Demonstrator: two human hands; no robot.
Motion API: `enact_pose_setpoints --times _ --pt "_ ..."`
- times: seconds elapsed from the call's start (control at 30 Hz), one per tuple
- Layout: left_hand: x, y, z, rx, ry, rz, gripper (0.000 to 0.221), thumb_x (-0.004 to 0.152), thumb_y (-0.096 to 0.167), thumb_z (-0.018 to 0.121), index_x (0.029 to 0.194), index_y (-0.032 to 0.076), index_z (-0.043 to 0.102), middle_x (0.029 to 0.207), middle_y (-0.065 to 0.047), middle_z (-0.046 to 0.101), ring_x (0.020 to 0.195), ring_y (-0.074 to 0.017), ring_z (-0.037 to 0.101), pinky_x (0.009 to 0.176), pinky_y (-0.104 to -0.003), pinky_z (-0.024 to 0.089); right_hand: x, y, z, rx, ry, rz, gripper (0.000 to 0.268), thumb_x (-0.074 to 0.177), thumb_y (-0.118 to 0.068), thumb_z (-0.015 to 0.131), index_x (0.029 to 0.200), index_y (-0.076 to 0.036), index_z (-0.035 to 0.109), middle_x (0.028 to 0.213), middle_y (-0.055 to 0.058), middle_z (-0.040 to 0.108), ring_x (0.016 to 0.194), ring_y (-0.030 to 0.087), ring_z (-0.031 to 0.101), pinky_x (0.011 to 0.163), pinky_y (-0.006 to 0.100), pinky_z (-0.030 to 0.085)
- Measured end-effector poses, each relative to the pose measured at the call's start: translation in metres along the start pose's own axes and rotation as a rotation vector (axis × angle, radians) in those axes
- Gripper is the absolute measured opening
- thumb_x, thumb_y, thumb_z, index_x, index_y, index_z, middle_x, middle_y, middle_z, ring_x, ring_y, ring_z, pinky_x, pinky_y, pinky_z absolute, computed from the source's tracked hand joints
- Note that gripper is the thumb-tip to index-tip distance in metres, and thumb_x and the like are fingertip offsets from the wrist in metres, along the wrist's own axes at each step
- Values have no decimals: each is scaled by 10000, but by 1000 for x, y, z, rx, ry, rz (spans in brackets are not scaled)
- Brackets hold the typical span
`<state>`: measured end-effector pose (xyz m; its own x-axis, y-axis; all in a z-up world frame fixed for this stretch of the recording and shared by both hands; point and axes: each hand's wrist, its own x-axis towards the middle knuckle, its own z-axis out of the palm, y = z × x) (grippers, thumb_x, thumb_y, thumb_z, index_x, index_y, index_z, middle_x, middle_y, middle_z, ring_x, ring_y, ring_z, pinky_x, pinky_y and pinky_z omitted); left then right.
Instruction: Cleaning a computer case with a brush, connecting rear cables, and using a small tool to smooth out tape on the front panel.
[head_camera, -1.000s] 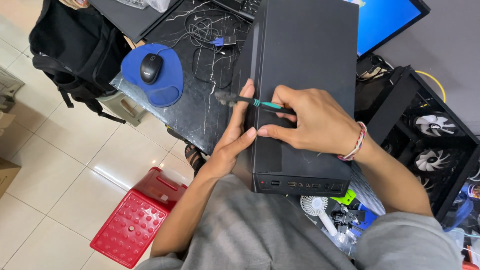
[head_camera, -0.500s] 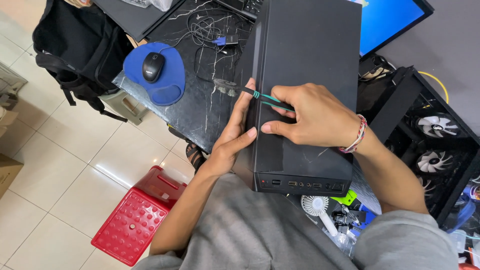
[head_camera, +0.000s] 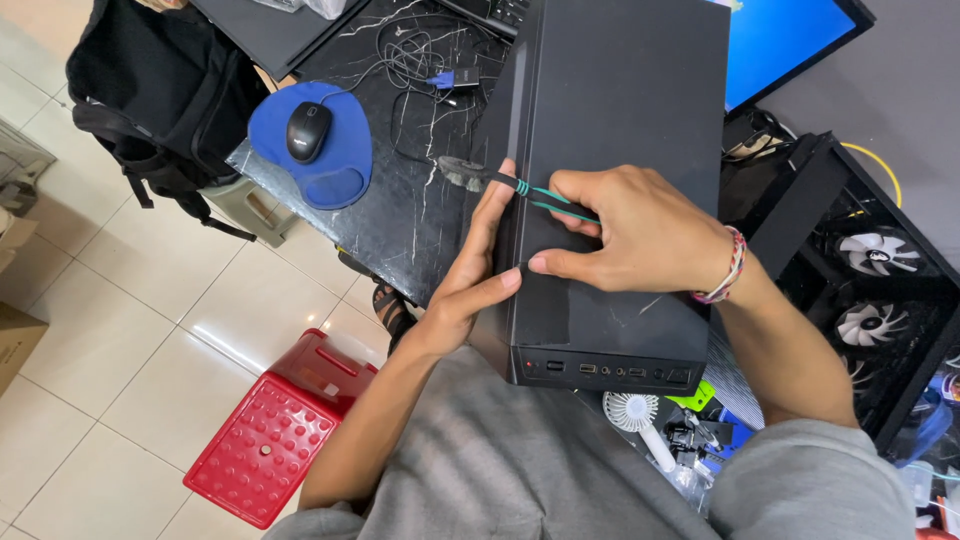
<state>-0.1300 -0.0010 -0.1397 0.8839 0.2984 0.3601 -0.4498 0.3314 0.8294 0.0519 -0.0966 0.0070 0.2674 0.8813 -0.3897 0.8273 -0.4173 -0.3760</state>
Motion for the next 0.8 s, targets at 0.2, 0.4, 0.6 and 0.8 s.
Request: enact_pose_setpoints --times 0.2,0.4,0.6,0.8 --pt "4 6 5 -76 48 -55 769 1117 247 574 1735 140 128 1864 -88 -75 1751 -230 -37 1454 -467 63 0 -2 4 0 37 5 567 842 -479 893 755 -139 447 588 -33 570 509 217 494 579 374 388" --pt "9 10 6 -14 64 -80 792 1112 323 559 1728 94 116 1857 -106 -48 1744 -235 -47 1448 -472 43 0 -4 4 -12 48 19 557 844 -481 875 745 -141 446 600 -44 595 520 219 515 588 379 402" --pt "8 11 6 18 66 -77 765 1130 339 537 1727 97 125 1856 -107 -27 1745 -237 -40 1450 -471 28 0 -3 3 -32 29 -6 536 880 -495 857 762 -142 472 612 -28 616 525 231 567 577 386 412" --pt "8 7 5 17 61 -62 750 1138 336 529 1728 101 131 1857 -114 -20 1747 -244 -37 1453 -476 28 0 -4 7 -35 69 -33 566 910 -490 835 747 -143 418 555 -18 515 530 209 547 567 375 383"
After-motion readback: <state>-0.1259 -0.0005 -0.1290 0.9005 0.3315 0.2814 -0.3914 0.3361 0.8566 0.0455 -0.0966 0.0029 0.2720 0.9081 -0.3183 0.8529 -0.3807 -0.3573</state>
